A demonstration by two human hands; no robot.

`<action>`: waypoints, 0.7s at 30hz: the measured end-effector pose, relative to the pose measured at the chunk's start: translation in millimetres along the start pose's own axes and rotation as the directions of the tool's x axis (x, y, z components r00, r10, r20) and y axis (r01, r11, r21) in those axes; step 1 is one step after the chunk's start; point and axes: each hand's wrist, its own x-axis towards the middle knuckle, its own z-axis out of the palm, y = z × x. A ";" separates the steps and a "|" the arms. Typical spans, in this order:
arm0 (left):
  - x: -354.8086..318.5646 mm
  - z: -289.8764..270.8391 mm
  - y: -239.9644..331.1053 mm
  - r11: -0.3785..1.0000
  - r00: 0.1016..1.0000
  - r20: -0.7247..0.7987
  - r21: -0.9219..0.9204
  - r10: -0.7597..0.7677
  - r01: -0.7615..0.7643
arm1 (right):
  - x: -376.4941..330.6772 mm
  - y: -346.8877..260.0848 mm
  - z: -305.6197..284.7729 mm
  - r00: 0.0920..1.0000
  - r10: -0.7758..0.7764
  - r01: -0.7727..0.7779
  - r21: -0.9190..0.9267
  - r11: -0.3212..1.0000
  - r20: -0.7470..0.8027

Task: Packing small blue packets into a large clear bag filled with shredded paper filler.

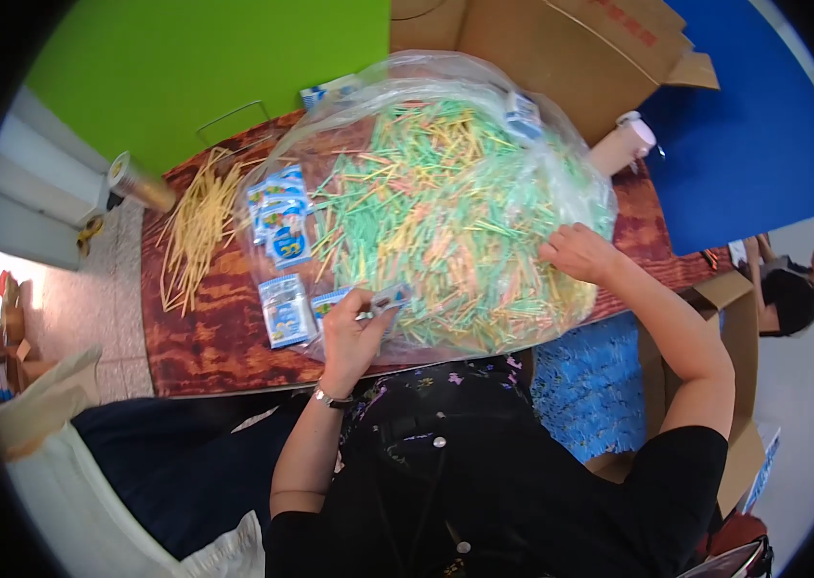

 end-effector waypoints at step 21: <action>10.5 2.1 41.1 0.984 0.989 -0.104 0.155 0.108 -0.091 | 84.9 -106.4 -167.1 0.966 -0.154 0.180 0.117 0.977 -0.205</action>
